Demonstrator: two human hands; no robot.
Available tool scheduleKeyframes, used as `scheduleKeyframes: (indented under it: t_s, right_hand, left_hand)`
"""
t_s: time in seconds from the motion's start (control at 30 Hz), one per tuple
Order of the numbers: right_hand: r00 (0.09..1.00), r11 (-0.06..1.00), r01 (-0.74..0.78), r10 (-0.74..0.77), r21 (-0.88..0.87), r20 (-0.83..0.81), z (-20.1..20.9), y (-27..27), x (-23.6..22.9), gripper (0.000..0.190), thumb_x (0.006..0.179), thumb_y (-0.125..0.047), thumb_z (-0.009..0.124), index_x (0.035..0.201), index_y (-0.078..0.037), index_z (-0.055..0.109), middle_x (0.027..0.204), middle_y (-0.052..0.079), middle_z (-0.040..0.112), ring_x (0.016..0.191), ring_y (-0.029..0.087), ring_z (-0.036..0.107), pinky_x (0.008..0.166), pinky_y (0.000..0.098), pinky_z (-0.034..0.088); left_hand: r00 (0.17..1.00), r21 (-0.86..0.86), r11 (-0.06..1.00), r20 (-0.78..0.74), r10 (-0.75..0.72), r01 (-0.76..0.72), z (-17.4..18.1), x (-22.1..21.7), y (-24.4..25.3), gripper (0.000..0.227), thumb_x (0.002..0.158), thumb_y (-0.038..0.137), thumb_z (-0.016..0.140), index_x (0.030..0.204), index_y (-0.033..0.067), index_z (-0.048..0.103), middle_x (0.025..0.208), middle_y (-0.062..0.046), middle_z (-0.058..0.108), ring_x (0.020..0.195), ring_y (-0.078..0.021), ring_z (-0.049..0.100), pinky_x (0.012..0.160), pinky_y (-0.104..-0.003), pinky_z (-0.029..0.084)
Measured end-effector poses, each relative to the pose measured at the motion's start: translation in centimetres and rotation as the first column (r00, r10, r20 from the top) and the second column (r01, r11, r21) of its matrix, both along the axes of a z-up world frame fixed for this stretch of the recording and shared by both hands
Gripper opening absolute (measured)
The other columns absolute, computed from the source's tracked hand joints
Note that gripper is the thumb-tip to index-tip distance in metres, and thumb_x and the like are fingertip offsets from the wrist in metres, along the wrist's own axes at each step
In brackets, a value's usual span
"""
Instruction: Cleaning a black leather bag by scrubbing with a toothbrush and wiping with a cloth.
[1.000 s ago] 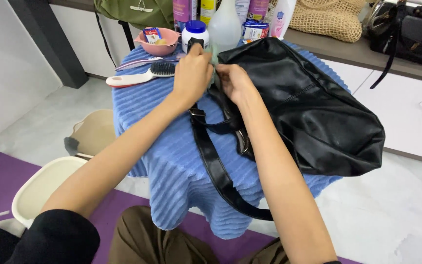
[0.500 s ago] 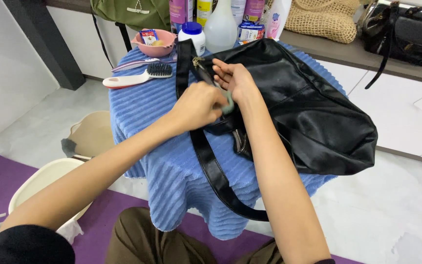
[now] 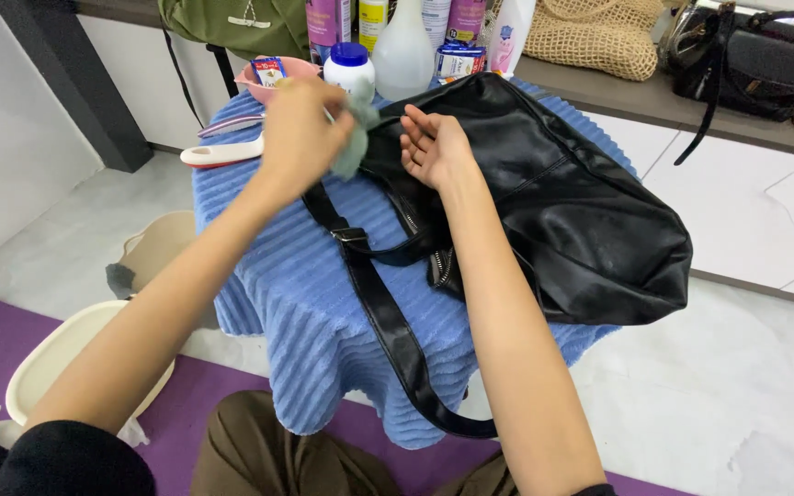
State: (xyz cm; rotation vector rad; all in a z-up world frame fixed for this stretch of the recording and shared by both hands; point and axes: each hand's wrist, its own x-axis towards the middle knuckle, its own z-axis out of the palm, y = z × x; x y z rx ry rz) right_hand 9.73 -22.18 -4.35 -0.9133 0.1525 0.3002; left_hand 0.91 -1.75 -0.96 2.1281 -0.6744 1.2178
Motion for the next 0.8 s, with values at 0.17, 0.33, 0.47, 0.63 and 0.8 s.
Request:
scheduleKeyframes:
  t_s: [0.17, 0.33, 0.47, 0.63, 0.8]
  right_hand:
    - [0.993, 0.987, 0.107, -0.100, -0.122, 0.063, 1.0, 0.5, -0.9, 0.031, 0.086, -0.027, 0.059, 0.109, -0.013, 0.074, 0.091, 0.001, 0.070, 0.072, 0.015, 0.058, 0.060, 0.0293, 0.042]
    - [0.957, 0.984, 0.141, -0.107, -0.110, 0.270, 2.7, 0.9, -3.7, 0.036, 0.088, -0.029, 0.060, 0.115, -0.007, 0.072, 0.093, 0.003, 0.068, 0.070, 0.013, 0.058, 0.061, 0.0271, 0.043]
    - [0.877, 0.975, -0.130, 0.198, -0.181, 0.437, 3.1, 0.0, -5.0, 0.039, 0.092, -0.029, 0.059, 0.117, -0.003, 0.071, 0.098, 0.012, 0.072, 0.080, 0.021, 0.066, 0.075, 0.0311, 0.053]
    - [0.724, 0.680, 0.058, 0.476, -0.731, 0.499, 10.4, -3.5, -12.2, 0.066, 0.081, -0.054, 0.060, 0.124, -0.005, 0.067, 0.120, 0.009, 0.069, 0.108, 0.018, 0.066, 0.094, 0.0309, 0.050]
    - [0.782, 0.562, 0.148, 0.437, -0.814, 0.445, 12.7, -10.5, -11.9, 0.041, 0.086, -0.016, 0.075, 0.122, -0.003, 0.061, 0.102, 0.010, 0.068, 0.079, 0.018, 0.073, 0.057, 0.0309, 0.067]
  left_hand:
    - [0.948, 0.368, 0.899, -0.290, -0.133, 0.239, -4.4, -1.6, -4.2, 0.023, 0.075, 0.014, 0.067, 0.096, 0.0079, 0.072, 0.105, -0.008, 0.071, 0.094, -0.0342, 0.065, 0.082, -0.045, 0.051]
    - [0.548, 0.085, 0.721, -0.712, -0.439, 0.688, -1.3, -4.5, -5.4, 0.017, 0.080, 0.008, 0.063, 0.095, 0.0025, 0.070, 0.079, 0.000, 0.068, 0.063, -0.0146, 0.055, 0.061, -0.030, 0.048]
    - [0.300, -0.259, 0.797, -0.827, -0.475, 0.546, -0.3, -1.4, -4.5, 0.009, 0.086, 0.010, 0.059, 0.085, 0.0065, 0.067, 0.078, -0.001, 0.061, 0.071, -0.0108, 0.052, 0.063, -0.026, 0.045]
    - [0.406, -0.712, 0.667, -0.555, -0.726, 0.219, 3.3, -2.5, -6.8, 0.018, 0.094, 0.015, 0.058, 0.108, 0.0107, 0.067, 0.086, 0.002, 0.063, 0.071, -0.0048, 0.050, 0.059, -0.020, 0.037]
    - [0.160, -0.948, 0.293, -0.272, -0.949, 0.125, 3.5, -0.7, -10.1, 0.023, 0.102, 0.013, 0.056, 0.120, -0.0001, 0.062, 0.108, -0.014, 0.066, 0.090, -0.0197, 0.065, 0.077, -0.030, 0.056]
